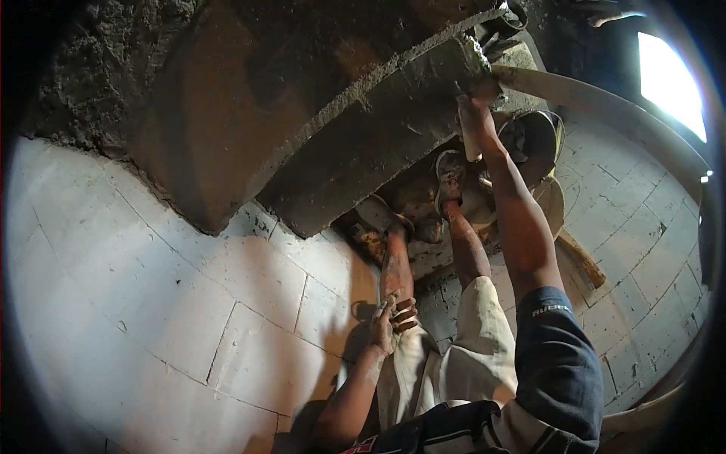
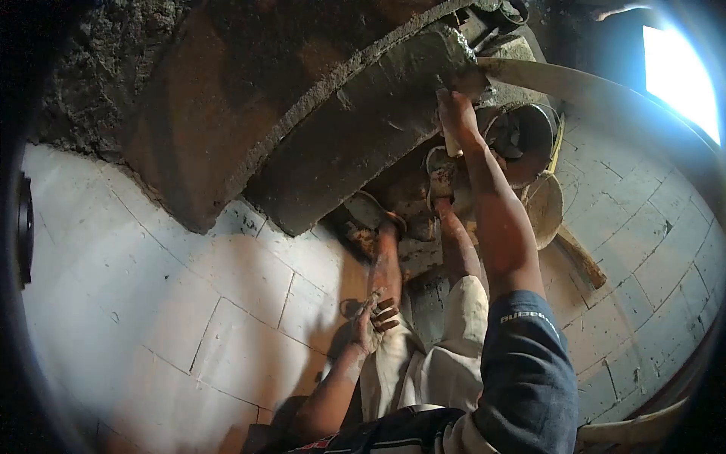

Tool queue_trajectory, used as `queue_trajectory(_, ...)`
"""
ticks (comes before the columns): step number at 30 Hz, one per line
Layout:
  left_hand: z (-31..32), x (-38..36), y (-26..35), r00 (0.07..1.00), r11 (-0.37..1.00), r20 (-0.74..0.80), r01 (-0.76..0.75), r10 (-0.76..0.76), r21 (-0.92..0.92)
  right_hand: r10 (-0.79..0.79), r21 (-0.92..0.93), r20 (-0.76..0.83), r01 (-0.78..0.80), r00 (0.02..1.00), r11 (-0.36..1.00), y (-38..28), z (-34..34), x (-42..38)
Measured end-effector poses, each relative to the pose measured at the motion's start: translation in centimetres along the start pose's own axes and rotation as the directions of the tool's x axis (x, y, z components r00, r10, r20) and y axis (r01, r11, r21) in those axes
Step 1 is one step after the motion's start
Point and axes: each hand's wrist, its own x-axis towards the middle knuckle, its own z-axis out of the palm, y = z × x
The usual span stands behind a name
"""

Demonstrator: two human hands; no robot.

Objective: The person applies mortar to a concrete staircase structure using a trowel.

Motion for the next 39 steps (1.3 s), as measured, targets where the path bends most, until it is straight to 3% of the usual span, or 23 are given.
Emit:
queue_trajectory(2,0.2,0.0,0.0,1.0,0.999,-0.015,0.021,-0.021,-0.043,-0.616,-0.25,-0.179,0.57,0.767,0.782,11.4,3.6,5.8)
queue_trajectory(3,0.4,0.2,0.1,1.0,0.999,-0.014,0.015,-0.015,-0.039,-0.351,0.236,-0.057,0.354,0.935,0.905,7.4,4.0,1.9)
queue_trajectory(5,0.5,0.1,0.0,0.998,0.999,-0.05,0.031,-0.03,0.021,-0.123,0.843,0.25,-0.154,0.96,0.516,6.0,9.7,-2.5)
queue_trajectory(6,-0.6,0.6,-0.7,0.999,1.0,-0.046,0.017,-0.016,0.025,-0.27,0.229,0.192,0.224,0.943,0.947,5.3,12.4,-4.5)
queue_trajectory(7,-2.8,1.4,-1.9,0.994,0.997,-0.091,0.063,-0.059,0.042,-0.413,-0.536,0.241,0.475,0.878,0.698,4.6,15.0,-7.8)
queue_trajectory(8,-3.9,2.1,-2.5,0.988,0.993,-0.126,0.099,-0.091,0.06,-0.446,-0.538,0.227,0.493,0.866,0.684,7.7,19.5,-9.6)
queue_trajectory(9,-1.8,0.6,-0.9,0.966,0.969,-0.089,0.246,-0.244,0.012,-0.607,0.157,0.348,0.594,0.715,0.789,10.7,22.8,-10.6)
queue_trajectory(10,-1.7,0.8,-1.5,0.981,0.987,-0.135,0.147,-0.137,0.062,-0.566,0.195,0.462,0.545,0.683,0.816,10.7,22.6,-12.5)
queue_trajectory(11,1.0,-0.5,0.3,0.998,0.999,-0.065,0.014,-0.011,0.049,-0.563,-0.2,0.17,0.588,0.808,0.784,12.9,27.6,-15.1)
queue_trajectory(12,2.4,-1.3,1.5,0.979,0.99,-0.16,0.135,-0.128,0.037,-0.373,-0.301,0.462,0.538,0.805,0.788,8.2,24.1,-17.6)
queue_trajectory(13,2.5,-0.7,2.1,0.977,0.99,-0.168,0.124,-0.135,-0.07,-0.516,-0.27,0.567,0.737,0.642,0.62,4.7,21.5,-19.3)
queue_trajectory(14,4.2,-0.6,4.0,0.992,0.996,-0.107,0.056,-0.063,-0.066,-0.857,-0.394,0.283,0.867,0.431,0.306,3.2,20.0,-20.8)
queue_trajectory(16,6.1,-1.3,5.7,0.999,0.999,-0.045,-0.031,0.03,-0.032,-0.47,-0.351,0.556,0.706,0.685,0.615,-1.1,15.4,-22.5)
queue_trajectory(19,7.1,-3.9,7.0,0.993,0.993,-0.002,-0.119,0.119,0.007,-0.345,-0.313,0.424,0.493,0.837,0.812,-3.6,9.3,-22.2)
queue_trajectory(20,7.2,-4.9,7.3,0.99,0.99,0.001,-0.142,0.142,0.023,-0.578,-0.509,0.571,0.804,0.583,0.309,-4.7,6.2,-22.3)
queue_trajectory(21,6.9,-6.0,7.6,0.987,0.986,0.001,-0.162,0.162,0.042,-0.492,-0.423,0.446,0.66,0.748,0.621,-5.0,5.3,-21.1)
queue_trajectory(22,6.6,-7.0,8.3,0.983,0.981,0.001,-0.185,0.185,0.066,-0.51,-0.484,0.463,0.689,0.725,0.539,-5.7,3.0,-20.5)
queue_trajectory(23,6.3,-7.7,8.8,0.978,0.975,0.0,-0.206,0.207,0.087,-0.364,-0.582,0.333,0.493,0.87,0.647,-7.3,0.9,-21.2)
queue_trajectory(24,5.8,-8.5,9.0,0.975,0.969,-0.007,-0.221,0.223,0.107,-0.595,-0.263,0.15,0.612,0.79,0.746,-8.6,-1.1,-22.4)
queue_trajectory(26,5.0,-9.7,9.9,0.965,0.955,-0.023,-0.255,0.262,0.149,-0.22,-0.525,0.091,0.234,0.971,0.818,-16.9,-5.5,-26.9)
queue_trajectory(30,3.5,-12.6,11.0,0.942,0.924,-0.071,-0.304,0.328,0.233,-0.456,-0.58,0.149,0.451,0.877,0.678,-11.0,-6.7,-23.1)
queue_trajectory(36,1.8,-16.5,10.7,0.897,0.875,-0.169,-0.332,0.409,0.352,-0.141,-0.384,0.093,0.166,0.986,0.908,-14.6,-8.1,-29.0)
queue_trajectory(39,1.9,-18.2,11.0,0.863,0.841,-0.208,-0.348,0.46,0.413,-0.528,-0.475,0.123,0.517,0.84,0.712,-9.3,-6.4,-28.0)
